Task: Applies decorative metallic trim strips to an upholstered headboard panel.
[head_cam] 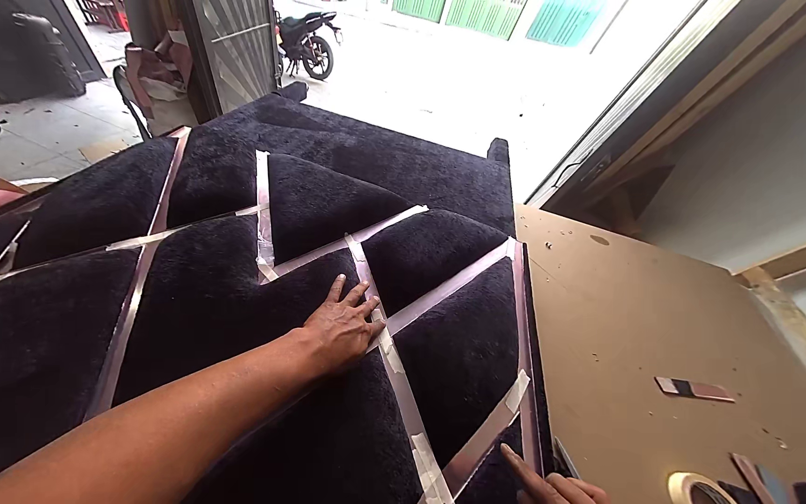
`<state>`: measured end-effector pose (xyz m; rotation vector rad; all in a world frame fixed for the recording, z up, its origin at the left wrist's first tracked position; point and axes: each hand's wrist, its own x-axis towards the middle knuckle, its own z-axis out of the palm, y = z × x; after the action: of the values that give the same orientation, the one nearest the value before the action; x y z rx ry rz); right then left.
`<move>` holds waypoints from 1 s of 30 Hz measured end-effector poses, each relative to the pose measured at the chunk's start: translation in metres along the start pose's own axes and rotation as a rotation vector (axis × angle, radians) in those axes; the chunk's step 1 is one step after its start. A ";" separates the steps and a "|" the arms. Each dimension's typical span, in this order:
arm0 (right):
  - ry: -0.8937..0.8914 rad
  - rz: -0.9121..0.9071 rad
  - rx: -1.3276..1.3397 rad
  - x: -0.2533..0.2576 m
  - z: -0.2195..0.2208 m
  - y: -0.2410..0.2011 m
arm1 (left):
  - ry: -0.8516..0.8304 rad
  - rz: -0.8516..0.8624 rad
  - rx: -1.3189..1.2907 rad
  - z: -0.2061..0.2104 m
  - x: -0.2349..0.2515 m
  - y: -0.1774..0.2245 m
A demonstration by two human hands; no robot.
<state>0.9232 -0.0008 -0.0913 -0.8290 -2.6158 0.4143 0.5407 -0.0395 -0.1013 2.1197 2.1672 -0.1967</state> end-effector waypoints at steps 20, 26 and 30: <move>-0.330 -0.258 -0.514 0.194 0.091 -0.049 | -0.189 -0.004 -0.027 -0.014 0.013 0.001; -0.439 -0.216 -0.631 0.220 0.064 -0.063 | -0.153 -0.003 -0.050 -0.010 0.014 0.000; -0.492 -0.223 -0.651 0.214 0.077 -0.059 | -0.092 0.007 -0.075 -0.006 0.014 -0.003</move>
<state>0.6987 0.0683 -0.0834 -0.6539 -3.3219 -0.3731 0.5370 -0.0248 -0.0977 2.0358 2.0823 -0.2054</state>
